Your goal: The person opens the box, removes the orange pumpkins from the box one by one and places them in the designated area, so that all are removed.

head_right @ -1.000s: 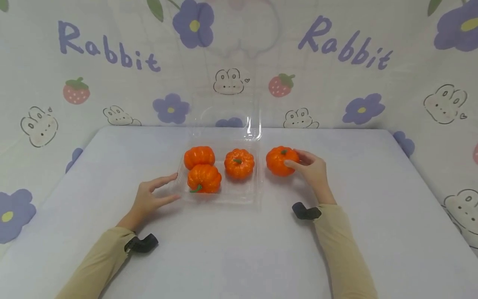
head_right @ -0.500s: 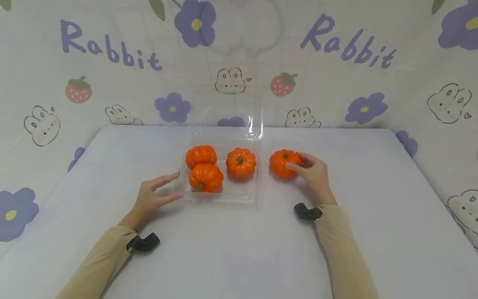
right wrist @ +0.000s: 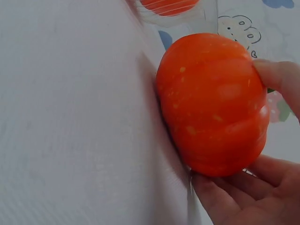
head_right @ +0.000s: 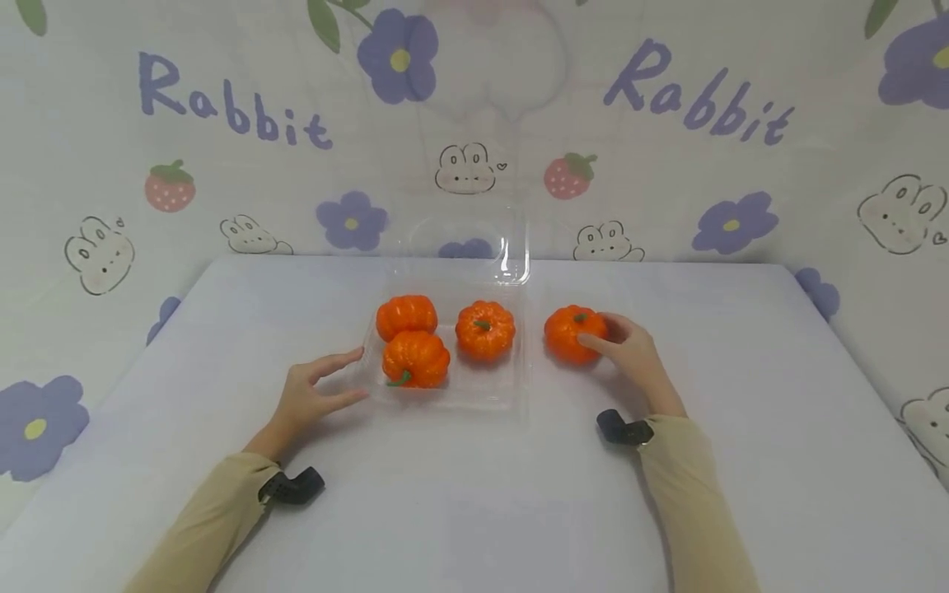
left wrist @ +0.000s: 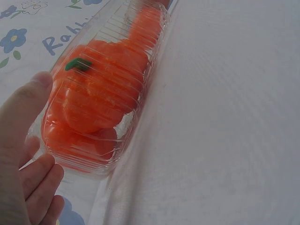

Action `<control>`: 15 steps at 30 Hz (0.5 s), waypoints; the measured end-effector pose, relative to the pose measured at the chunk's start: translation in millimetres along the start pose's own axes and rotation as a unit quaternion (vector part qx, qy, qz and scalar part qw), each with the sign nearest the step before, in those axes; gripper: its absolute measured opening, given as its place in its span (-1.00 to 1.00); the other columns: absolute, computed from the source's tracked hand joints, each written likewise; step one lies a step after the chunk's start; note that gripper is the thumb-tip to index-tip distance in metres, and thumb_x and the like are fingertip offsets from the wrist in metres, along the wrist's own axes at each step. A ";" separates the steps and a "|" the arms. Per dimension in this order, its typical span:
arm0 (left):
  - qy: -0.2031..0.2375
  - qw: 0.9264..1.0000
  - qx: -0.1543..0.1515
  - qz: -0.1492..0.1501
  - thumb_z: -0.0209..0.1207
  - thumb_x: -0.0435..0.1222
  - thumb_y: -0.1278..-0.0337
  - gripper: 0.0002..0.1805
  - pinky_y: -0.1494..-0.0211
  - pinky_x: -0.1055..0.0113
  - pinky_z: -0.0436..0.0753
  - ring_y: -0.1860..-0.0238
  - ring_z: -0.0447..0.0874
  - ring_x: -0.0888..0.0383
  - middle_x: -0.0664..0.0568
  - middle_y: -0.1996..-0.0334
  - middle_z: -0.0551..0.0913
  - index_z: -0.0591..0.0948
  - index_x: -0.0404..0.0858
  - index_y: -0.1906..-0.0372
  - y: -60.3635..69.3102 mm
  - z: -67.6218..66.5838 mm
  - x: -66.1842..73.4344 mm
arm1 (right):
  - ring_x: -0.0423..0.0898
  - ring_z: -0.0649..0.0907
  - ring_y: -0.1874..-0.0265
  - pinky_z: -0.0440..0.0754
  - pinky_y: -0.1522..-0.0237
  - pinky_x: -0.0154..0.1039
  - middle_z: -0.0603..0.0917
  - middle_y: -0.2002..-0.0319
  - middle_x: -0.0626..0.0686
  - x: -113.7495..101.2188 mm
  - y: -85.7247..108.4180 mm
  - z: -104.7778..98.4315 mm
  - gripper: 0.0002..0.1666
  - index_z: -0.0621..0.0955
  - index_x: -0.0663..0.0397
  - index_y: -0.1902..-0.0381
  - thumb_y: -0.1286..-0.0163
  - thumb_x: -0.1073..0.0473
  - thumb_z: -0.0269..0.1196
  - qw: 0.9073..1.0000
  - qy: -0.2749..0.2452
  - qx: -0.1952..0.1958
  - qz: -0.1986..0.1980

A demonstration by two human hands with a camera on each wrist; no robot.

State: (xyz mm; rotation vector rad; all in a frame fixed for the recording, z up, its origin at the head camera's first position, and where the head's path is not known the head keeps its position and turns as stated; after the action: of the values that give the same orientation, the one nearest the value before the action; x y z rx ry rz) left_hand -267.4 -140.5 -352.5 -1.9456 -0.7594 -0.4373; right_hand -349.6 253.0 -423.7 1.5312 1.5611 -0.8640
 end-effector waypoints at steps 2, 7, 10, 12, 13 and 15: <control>0.000 1.000 0.001 0.003 0.42 -0.57 0.53 -0.46 0.03 0.03 0.48 0.16 0.56 -0.21 -0.34 0.20 0.58 0.54 -0.60 0.18 0.2 0.5 -0.2 | 0.19 0.28 -0.16 0.26 -0.15 0.03 0.25 -0.22 0.32 -0.9 -0.1 0.5 -0.10 0.18 0.37 -0.27 -0.19 -0.11 0.21 1.000 0.002 -0.004 0.000; -0.001 1.000 0.001 0.004 0.42 -0.56 0.53 -0.46 0.01 0.09 0.48 0.16 0.56 -0.20 -0.34 0.21 0.58 0.55 -0.59 0.18 0.2 0.3 -0.9 | 0.22 0.20 -0.21 0.16 -0.19 0.04 0.11 -0.29 0.33 -9.8 -2.9 2.0 -0.08 0.02 0.37 -0.32 -0.21 0.08 0.23 0.998 -0.002 0.001 -0.056; -0.001 1.000 0.001 0.007 0.43 -0.56 0.53 -0.45 0.00 0.11 0.48 0.16 0.56 -0.21 -0.34 0.21 0.58 0.55 -0.57 0.17 0.0 0.4 -0.2 | 0.20 0.16 -0.24 0.14 -0.20 0.04 0.08 -0.30 0.32 -16.8 -1.6 0.5 -0.07 0.00 0.35 -0.33 -0.20 0.15 0.25 0.996 -0.001 0.013 -0.086; 0.001 1.000 0.002 0.008 0.43 -0.56 0.53 -0.46 -0.01 0.11 0.48 0.16 0.56 -0.21 -0.34 0.21 0.58 0.55 -0.57 0.18 -0.1 0.3 0.4 | 0.17 0.15 -0.25 0.13 -0.20 0.03 0.10 -0.30 0.30 -18.6 -1.3 -0.9 -0.07 0.02 0.34 -0.33 -0.19 0.15 0.26 0.996 0.003 0.019 -0.092; 0.002 1.000 0.003 0.007 0.42 -0.57 0.54 -0.46 -0.01 0.12 0.48 0.16 0.56 -0.22 -0.34 0.21 0.58 0.55 -0.58 0.18 -0.2 0.5 0.3 | 0.16 0.15 -0.26 0.13 -0.20 0.03 0.11 -0.30 0.30 -19.0 -1.5 -1.3 -0.07 0.02 0.34 -0.33 -0.18 0.14 0.27 0.995 0.006 0.021 -0.093; 0.003 1.000 0.005 0.005 0.42 -0.57 0.54 -0.46 -0.02 0.14 0.48 0.16 0.56 -0.21 -0.34 0.21 0.58 0.56 -0.57 0.18 -0.2 0.2 0.6 | 0.15 0.14 -0.26 0.13 -0.20 0.03 0.11 -0.30 0.30 -20.3 -1.6 -1.9 -0.07 0.03 0.33 -0.33 -0.18 0.12 0.27 0.995 0.012 0.023 -0.097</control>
State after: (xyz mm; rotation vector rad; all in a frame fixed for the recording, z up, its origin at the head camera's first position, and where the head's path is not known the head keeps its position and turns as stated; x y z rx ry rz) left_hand -267.2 -140.0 -352.1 -1.9381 -0.7460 -0.4311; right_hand -351.7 244.9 -405.1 1.4425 1.7406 -0.9982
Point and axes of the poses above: each hand's wrist, its own y-axis away from the middle knuckle, its own z-axis out of the palm, x = y × z, the point moved 10 cm from there along -y, towards the middle knuckle
